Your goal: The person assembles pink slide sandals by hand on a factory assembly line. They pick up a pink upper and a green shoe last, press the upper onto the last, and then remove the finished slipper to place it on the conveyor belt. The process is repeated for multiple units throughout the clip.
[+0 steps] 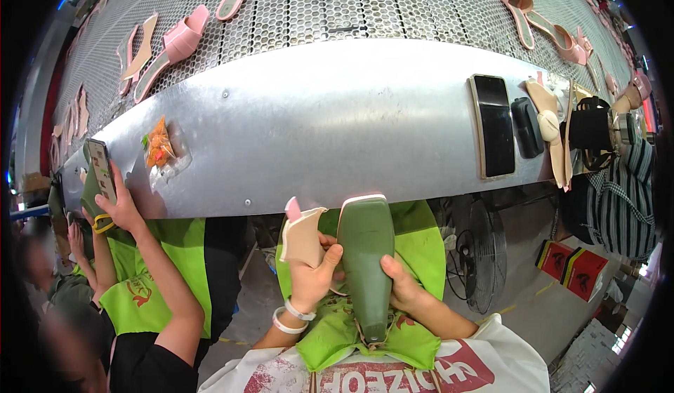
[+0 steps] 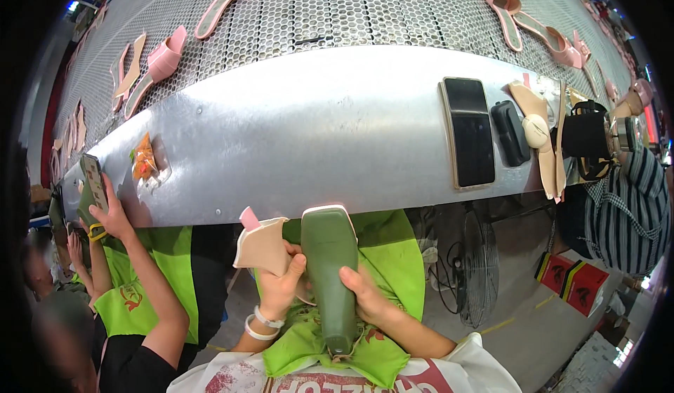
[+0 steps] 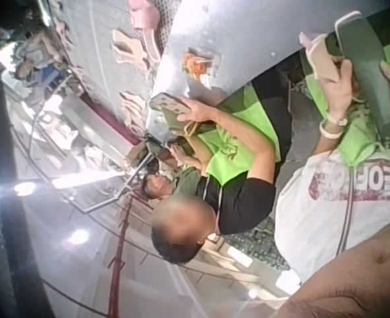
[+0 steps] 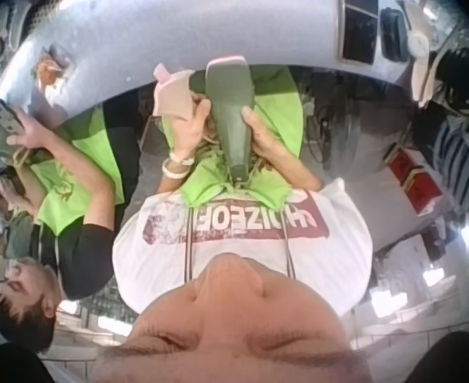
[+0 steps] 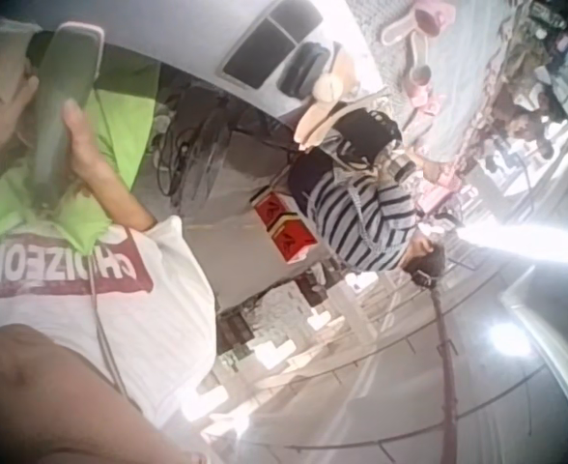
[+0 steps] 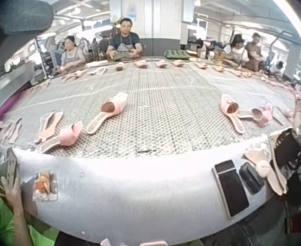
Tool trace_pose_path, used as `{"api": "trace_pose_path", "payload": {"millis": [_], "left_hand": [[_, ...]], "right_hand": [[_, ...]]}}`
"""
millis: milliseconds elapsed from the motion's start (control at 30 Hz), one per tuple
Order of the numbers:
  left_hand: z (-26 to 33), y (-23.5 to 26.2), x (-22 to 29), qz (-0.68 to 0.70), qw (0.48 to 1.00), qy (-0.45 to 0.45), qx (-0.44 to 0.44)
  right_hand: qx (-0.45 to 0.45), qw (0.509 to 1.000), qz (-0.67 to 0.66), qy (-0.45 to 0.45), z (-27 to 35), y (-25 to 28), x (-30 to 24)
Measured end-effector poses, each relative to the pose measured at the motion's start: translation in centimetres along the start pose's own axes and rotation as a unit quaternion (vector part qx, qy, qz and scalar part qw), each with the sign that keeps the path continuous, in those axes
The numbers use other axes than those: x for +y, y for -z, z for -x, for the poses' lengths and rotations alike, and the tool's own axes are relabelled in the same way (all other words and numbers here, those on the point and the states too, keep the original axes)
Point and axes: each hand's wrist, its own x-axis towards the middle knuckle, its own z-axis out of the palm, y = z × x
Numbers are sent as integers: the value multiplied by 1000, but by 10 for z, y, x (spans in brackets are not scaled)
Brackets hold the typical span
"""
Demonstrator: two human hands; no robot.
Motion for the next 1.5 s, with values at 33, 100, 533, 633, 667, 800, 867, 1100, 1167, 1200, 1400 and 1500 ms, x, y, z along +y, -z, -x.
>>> {"api": "trace_pose_path", "payload": {"millis": [33,100,533,633,667,800,867,1100,1167,1200,1400,1500], "left_hand": [[-6,6,6,-42,999,-27,-17],[-15,25,27,-193,978,-67,-42],[-23,42,135,-468,790,-295,-263],[-12,59,123,-308,926,-103,-190],[-8,59,116,-254,952,-61,-158],[-7,42,79,-189,976,-72,-86],[3,44,81,-192,976,-97,-29],[-2,32,40,-147,984,-72,68],[-10,25,23,-100,991,-69,54],[-9,25,19,-85,993,-56,62],[-10,25,20,-7,996,40,75],[-13,26,13,22,997,50,63]], "right_hand": [[70,995,38,61,-2,-4,-3],[142,960,170,171,-5,5,-16],[-149,842,505,116,27,-5,-153],[-90,806,545,213,26,-16,-139],[-72,800,552,222,26,-19,-134],[22,768,557,315,21,-12,-111],[33,757,548,356,12,-18,-103],[66,773,526,348,-10,-3,-79],[96,829,466,293,-14,8,-66],[98,857,431,264,-17,9,-59],[59,955,246,155,-36,8,-39],[56,976,177,112,-38,8,-33]]}}
